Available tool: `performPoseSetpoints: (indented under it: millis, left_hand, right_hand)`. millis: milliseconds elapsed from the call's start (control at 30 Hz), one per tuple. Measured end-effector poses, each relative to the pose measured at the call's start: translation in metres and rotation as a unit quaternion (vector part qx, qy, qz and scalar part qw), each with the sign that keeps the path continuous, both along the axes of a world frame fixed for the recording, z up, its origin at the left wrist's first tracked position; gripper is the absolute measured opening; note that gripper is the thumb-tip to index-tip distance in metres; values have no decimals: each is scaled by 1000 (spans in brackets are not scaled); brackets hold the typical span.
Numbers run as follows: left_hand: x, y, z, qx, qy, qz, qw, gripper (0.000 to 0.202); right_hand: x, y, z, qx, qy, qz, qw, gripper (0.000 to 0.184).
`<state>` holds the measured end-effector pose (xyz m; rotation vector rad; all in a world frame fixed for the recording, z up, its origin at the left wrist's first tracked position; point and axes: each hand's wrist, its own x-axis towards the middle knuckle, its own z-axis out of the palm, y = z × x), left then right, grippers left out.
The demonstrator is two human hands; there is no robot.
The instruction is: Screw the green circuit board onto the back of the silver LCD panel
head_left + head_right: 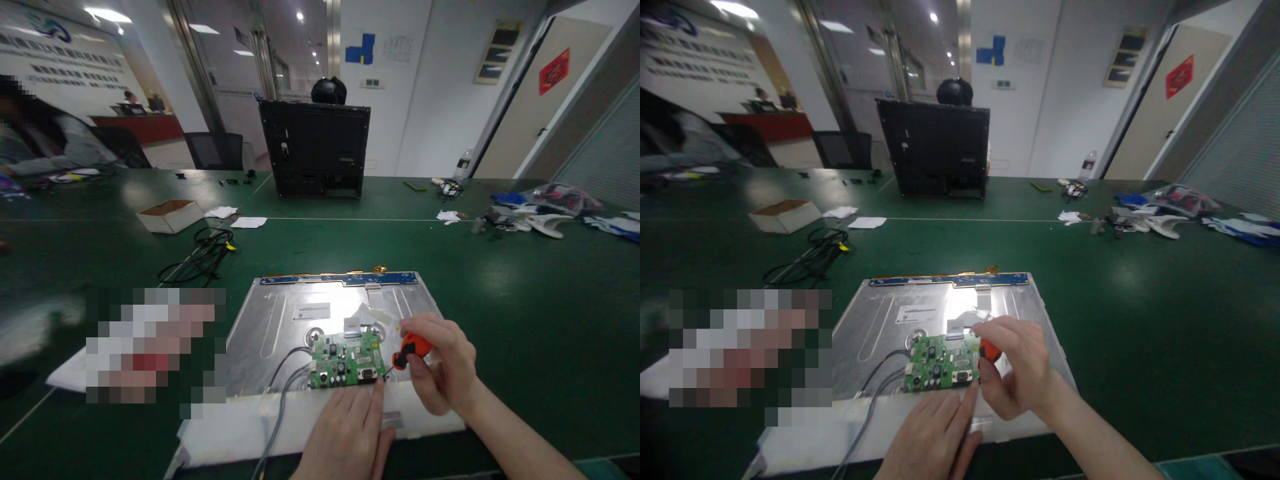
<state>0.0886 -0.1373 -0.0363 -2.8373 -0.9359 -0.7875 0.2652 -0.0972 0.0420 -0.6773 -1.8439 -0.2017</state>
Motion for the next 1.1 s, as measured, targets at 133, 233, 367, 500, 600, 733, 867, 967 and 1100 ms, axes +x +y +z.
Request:
performPoseSetpoints:
  millis: [133,233,367,500,600,733,867,967,1100]
  left_hand:
    - [0,0,1,3,3,3,1000,37]
    - [0,-1,1,6,3,2,1000,38]
    - [1,-1,0,7,-1,3,1000,37]
    - [0,-1,0,3,-1,3,1000,36]
    - [-1,-1,1,-1,-5,2,1000,34]
    - [-1,-1,1,-4,-2,-1,1000,35]
    - [0,-2,1,-2,3,0,1000,37]
    - [0,-2,1,-5,1,0,1000,36]
    - [-1,-1,1,-8,-3,-2,1000,35]
  right_hand:
    - [-1,1,0,14,4,-8,1000,30]
    - [-1,1,0,28,-5,-26,999,26]
    - [0,2,-1,45,-24,-41,998,22]
    - [-1,3,0,48,-27,-51,997,21]
    - [-1,3,2,40,-24,-39,998,23]
    - [0,-1,5,5,-17,-12,1000,29]
    - [0,-4,6,-18,-14,-8,1000,34]
    - [0,-2,4,-4,-8,-9,1000,34]
    - [-1,1,1,19,-6,-19,1000,31]
